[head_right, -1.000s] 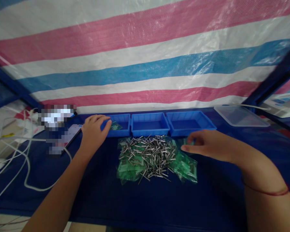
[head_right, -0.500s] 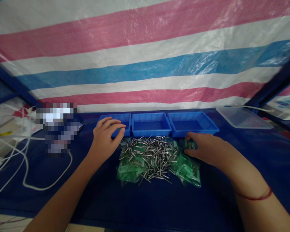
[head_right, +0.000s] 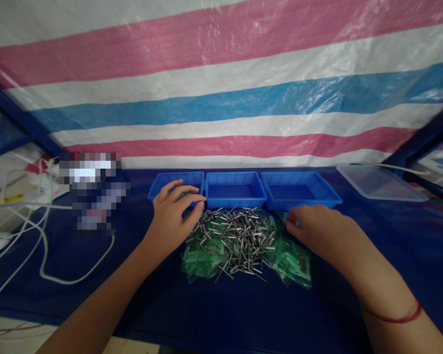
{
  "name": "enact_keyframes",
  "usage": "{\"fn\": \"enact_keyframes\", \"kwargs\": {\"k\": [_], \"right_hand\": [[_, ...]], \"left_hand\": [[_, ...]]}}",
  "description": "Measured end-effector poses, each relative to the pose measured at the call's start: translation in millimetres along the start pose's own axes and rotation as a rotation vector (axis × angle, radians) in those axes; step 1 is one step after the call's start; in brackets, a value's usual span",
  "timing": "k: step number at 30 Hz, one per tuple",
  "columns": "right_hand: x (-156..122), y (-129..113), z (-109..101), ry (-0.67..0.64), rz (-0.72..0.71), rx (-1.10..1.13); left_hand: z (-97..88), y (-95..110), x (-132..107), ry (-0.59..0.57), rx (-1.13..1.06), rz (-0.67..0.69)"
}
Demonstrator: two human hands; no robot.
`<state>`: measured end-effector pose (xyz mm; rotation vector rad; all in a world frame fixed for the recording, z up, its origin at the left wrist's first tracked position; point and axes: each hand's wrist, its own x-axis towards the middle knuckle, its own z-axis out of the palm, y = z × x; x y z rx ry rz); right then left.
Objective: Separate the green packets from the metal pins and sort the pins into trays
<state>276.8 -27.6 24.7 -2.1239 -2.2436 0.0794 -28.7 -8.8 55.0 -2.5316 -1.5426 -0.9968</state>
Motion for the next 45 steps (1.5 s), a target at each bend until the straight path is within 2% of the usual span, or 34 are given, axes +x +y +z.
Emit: {"fn": "enact_keyframes", "kwargs": {"k": [2, 4, 6, 10, 13, 17, 19, 23, 26, 28, 33, 39, 45], "right_hand": [[0.9, -2.1, -5.0, -0.056, -0.081, -0.011], [0.8, -3.3, -12.6, -0.04, -0.19, 0.04], [-1.4, -6.0, -21.7, 0.082, -0.259, 0.12], [-10.5, -22.9, -33.3, 0.362, -0.241, 0.269], [-17.0, -42.7, -29.8, 0.458, -0.2, 0.445], [-19.5, -62.9, -18.7, 0.391, -0.164, 0.77], [-18.3, -68.2, -15.3, 0.352, -0.131, 0.902], [-15.8, -74.3, -11.2, 0.352, -0.078, 1.059], [-16.2, -78.1, -8.9, 0.331, -0.065, 1.142], [-16.8, -79.8, -9.0, 0.266, -0.069, 1.2], [-16.1, -81.3, -14.6, 0.116, -0.128, 1.266], [-14.8, -83.0, -16.9, 0.068, -0.105, 1.292], [-12.5, -80.7, -16.0, -0.027, -0.069, 1.326]], "left_hand": [[0.0, 0.9, -0.4, -0.006, -0.006, 0.0], [-0.2, 2.8, -1.1, -0.015, -0.017, 0.008], [-0.1, 6.5, -2.8, -0.018, -0.028, 0.03], [4.2, 18.1, -9.0, -0.044, -0.074, 0.104], [11.4, 25.5, -13.8, -0.128, -0.16, 0.112], [19.2, 29.4, -16.7, -0.267, -0.33, 0.027], [20.1, 30.2, -16.3, -0.298, -0.408, -0.022], [18.9, 32.1, -15.0, -0.284, -0.527, -0.008], [19.4, 32.1, -14.6, -0.267, -0.501, 0.021], [20.0, 30.3, -14.2, -0.247, -0.478, -0.008], [18.2, 23.5, -12.0, -0.234, -0.561, -0.111], [16.2, 21.2, -9.8, -0.257, -0.709, -0.212], [16.6, 19.6, -8.2, -0.264, -0.708, -0.194]]}}
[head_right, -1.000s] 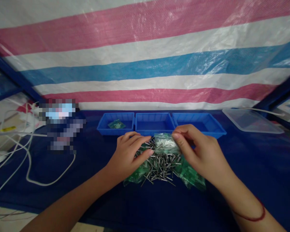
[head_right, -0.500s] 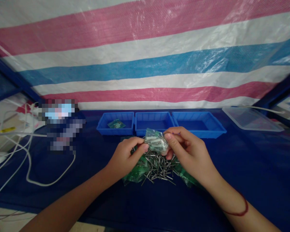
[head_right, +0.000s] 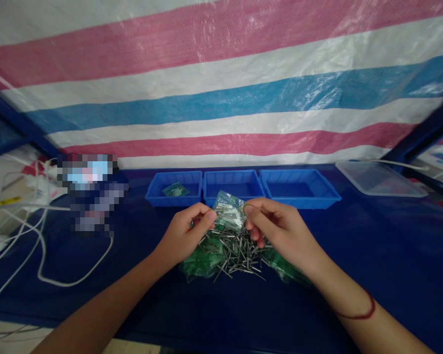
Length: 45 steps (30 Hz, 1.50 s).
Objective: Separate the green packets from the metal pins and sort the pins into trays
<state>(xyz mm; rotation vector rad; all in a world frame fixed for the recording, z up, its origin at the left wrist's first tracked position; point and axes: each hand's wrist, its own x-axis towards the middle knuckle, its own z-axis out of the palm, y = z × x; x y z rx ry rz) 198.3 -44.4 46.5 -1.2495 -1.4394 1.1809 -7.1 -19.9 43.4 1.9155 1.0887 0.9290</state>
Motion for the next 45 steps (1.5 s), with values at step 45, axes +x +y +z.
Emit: {"fn": "enact_keyframes", "kwargs": {"k": [45], "right_hand": [[6.4, 11.5, -22.0, 0.046, -0.243, -0.369]], "left_hand": [[-98.2, -43.5, 37.3, 0.845, 0.023, 0.087]]}}
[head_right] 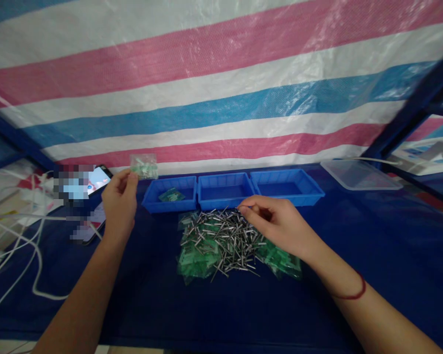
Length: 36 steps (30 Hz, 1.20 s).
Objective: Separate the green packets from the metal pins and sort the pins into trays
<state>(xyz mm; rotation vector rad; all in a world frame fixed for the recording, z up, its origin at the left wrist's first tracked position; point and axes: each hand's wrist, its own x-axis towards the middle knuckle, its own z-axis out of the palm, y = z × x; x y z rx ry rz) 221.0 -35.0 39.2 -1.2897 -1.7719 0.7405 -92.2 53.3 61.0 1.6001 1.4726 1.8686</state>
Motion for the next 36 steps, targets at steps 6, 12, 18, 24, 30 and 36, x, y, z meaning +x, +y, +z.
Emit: {"fn": "enact_keyframes", "kwargs": {"k": [6, 12, 18, 24, 30, 36], "right_hand": [[-1.1, 0.0, 3.0, -0.074, -0.033, -0.08], [3.5, 2.1, -1.0, -0.086, -0.069, -0.188], [-21.7, 8.0, -40.0, -0.045, -0.034, -0.436], [-76.3, 33.8, -42.8, -0.225, -0.041, -0.637], [-90.0, 50.1, -36.3, -0.118, -0.12, -0.64], [-75.2, 19.0, -35.2, 0.205, -0.258, -0.682]], "left_hand": [[15.6, -2.1, -13.0, -0.201, 0.318, 0.066], [27.8, 6.2, -30.8, -0.39, 0.847, 0.231], [12.6, 12.6, -27.4, -0.318, 0.864, 0.274], [16.6, 23.4, -37.4, -0.362, 0.625, 0.334], [25.7, 39.5, -64.7, -0.558, 0.454, 0.375], [28.4, 43.1, -77.8, -0.74, 0.245, 0.473]]}}
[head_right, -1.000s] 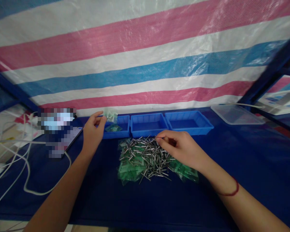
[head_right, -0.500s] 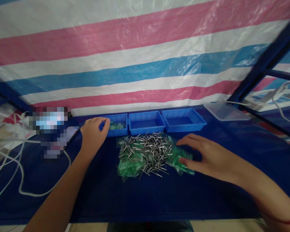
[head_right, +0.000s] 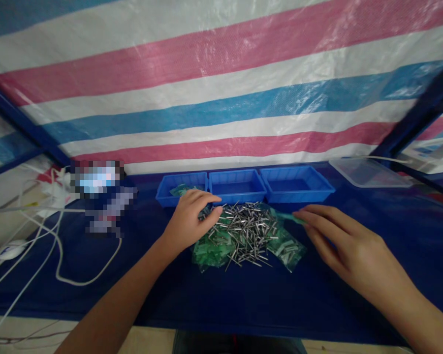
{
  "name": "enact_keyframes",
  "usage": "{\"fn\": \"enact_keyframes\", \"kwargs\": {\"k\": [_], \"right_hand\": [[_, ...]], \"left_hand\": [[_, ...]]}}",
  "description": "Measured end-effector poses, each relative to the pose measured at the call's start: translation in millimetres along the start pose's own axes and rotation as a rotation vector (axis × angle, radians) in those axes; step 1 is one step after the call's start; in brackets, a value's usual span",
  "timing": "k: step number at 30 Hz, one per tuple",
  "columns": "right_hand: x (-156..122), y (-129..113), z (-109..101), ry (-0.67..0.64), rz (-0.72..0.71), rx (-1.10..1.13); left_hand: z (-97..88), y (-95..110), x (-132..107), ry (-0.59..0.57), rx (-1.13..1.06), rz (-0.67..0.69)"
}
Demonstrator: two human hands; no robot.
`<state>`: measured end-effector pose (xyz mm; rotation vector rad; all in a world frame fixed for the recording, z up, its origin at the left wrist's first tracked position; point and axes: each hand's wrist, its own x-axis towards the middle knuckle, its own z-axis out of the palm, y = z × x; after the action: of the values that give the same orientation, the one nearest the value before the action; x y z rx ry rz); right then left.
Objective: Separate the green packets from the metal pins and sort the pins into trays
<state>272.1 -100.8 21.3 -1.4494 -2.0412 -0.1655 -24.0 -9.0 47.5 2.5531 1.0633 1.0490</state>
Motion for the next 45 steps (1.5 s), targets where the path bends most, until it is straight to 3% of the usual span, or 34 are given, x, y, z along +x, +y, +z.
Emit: {"fn": "enact_keyframes", "kwargs": {"k": [3, 7, 12, 16, 23, 28, 35, 45], "right_hand": [[29.0, -29.1, 2.5, 0.014, -0.05, 0.16], [69.4, -57.8, 22.4, -0.043, -0.061, 0.425], [96.5, -58.0, 51.2, -0.113, 0.227, 0.842], [95.9, -48.2, 61.6, -0.111, 0.315, 0.974], [84.6, -47.9, 59.1, -0.134, 0.39, 0.992], [83.5, -49.3, 61.5, -0.186, 0.459, 1.087], [82.4, -48.0, 63.2, -0.106, 0.589, 1.256], [82.9, -51.6, 66.5, -0.048, 0.473, 1.159]], "left_hand": [[3.6, -1.2, -2.4, -0.08, -0.14, 0.08], [6.9, -4.6, -5.0, -0.168, -0.217, 0.058], [7.5, -10.0, -3.1, -0.047, -0.238, -0.087], [11.5, -15.1, -1.6, 0.007, -0.303, -0.2], [25.9, -16.6, -3.9, 0.018, -0.567, -0.386], [33.8, -15.3, -4.2, 0.093, -0.72, -0.488], [33.0, -10.2, -2.8, 0.096, -0.765, -0.532], [35.6, -14.1, -3.6, 0.138, -0.701, -0.508]]}}
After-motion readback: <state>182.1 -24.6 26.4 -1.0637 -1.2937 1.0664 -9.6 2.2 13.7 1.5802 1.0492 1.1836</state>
